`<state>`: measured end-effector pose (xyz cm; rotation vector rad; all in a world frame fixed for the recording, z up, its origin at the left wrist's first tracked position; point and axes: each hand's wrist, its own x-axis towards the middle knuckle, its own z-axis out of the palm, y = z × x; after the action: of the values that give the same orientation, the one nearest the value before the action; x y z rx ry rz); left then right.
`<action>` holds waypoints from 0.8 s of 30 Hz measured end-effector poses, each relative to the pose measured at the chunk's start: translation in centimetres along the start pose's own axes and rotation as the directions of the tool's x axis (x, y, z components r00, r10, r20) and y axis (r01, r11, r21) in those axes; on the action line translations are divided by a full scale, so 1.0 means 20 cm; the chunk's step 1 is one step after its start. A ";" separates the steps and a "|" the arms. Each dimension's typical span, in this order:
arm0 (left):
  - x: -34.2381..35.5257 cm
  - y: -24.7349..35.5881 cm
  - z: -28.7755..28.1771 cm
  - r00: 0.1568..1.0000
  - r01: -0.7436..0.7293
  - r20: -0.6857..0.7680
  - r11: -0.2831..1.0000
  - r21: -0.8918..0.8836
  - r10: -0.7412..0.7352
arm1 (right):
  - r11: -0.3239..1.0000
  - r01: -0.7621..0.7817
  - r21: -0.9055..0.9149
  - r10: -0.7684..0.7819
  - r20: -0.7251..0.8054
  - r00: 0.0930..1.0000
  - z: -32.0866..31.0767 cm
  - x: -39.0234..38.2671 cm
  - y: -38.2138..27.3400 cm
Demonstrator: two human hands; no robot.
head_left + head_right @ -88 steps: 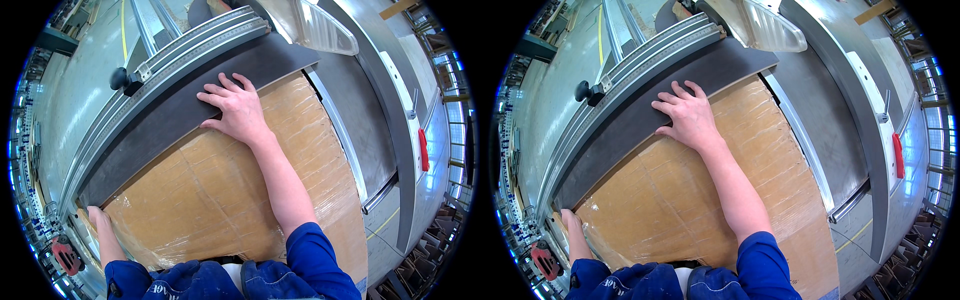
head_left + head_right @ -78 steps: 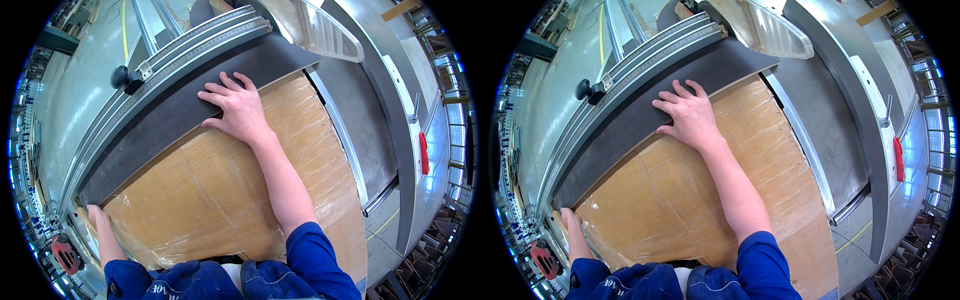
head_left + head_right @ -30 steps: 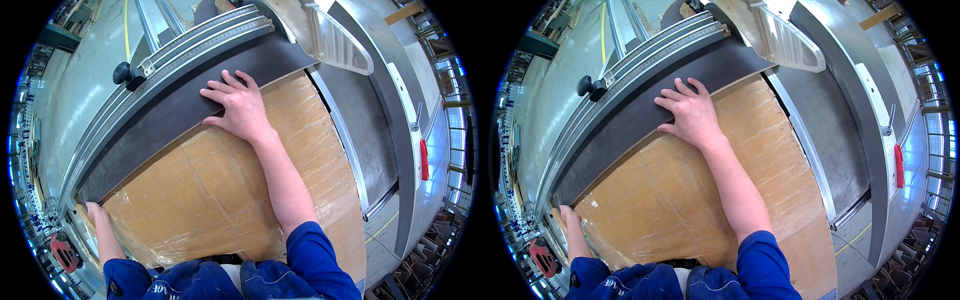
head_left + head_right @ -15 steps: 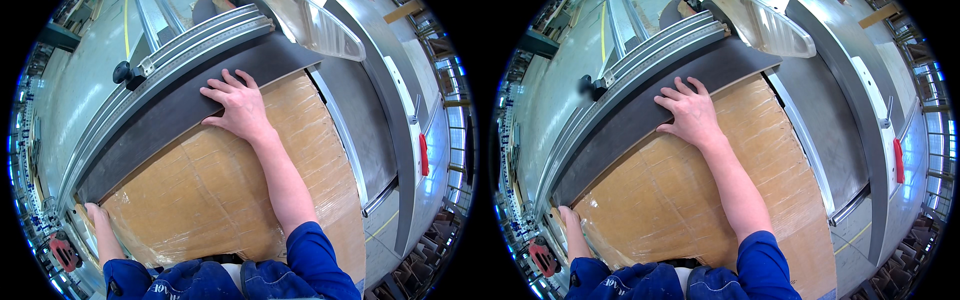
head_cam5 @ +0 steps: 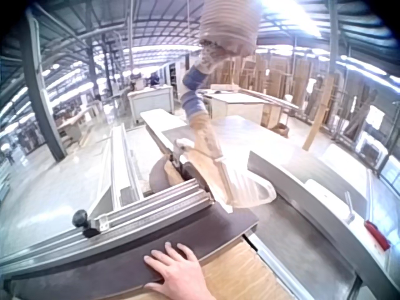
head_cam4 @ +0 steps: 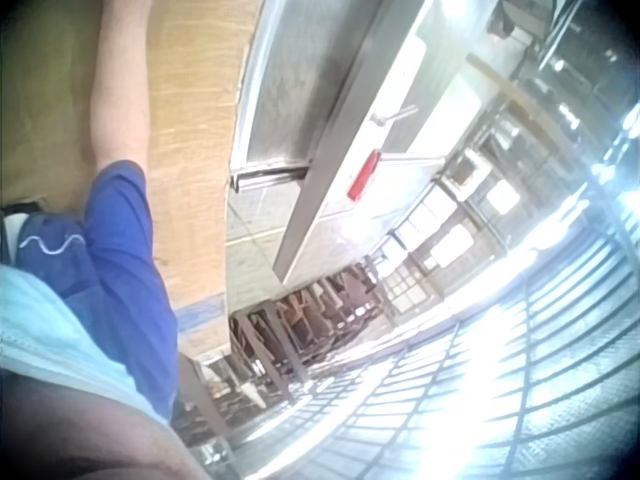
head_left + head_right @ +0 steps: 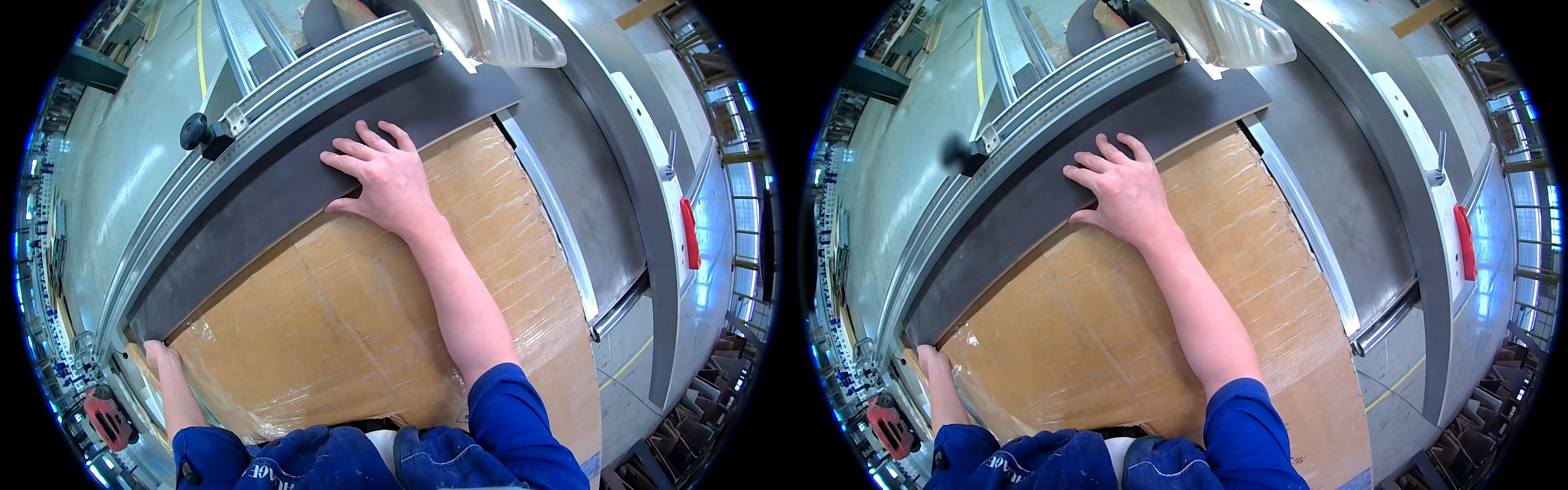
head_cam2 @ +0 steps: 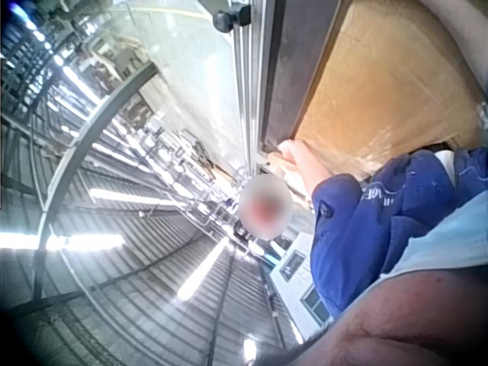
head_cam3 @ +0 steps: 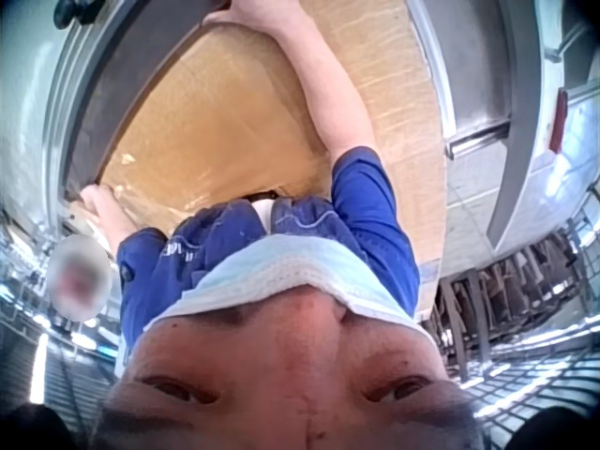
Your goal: The person positions a dark rectangular board on a table saw and pushes it through the blade to cut it. After the cut, the person lifts the board, flips it to inspect the cut edge, and places it back on the saw table.
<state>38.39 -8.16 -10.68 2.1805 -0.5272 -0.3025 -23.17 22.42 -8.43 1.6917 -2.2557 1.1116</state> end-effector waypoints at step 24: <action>-0.06 0.02 -0.04 0.993 -0.079 0.086 0.996 -0.028 0.081 | 1.000 -0.005 0.009 0.005 0.000 1.000 0.00 0.01 -0.01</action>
<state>37.48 -7.18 -9.75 2.1240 -0.6548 -0.3593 -23.10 22.26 -8.34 1.6902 -2.2595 1.1251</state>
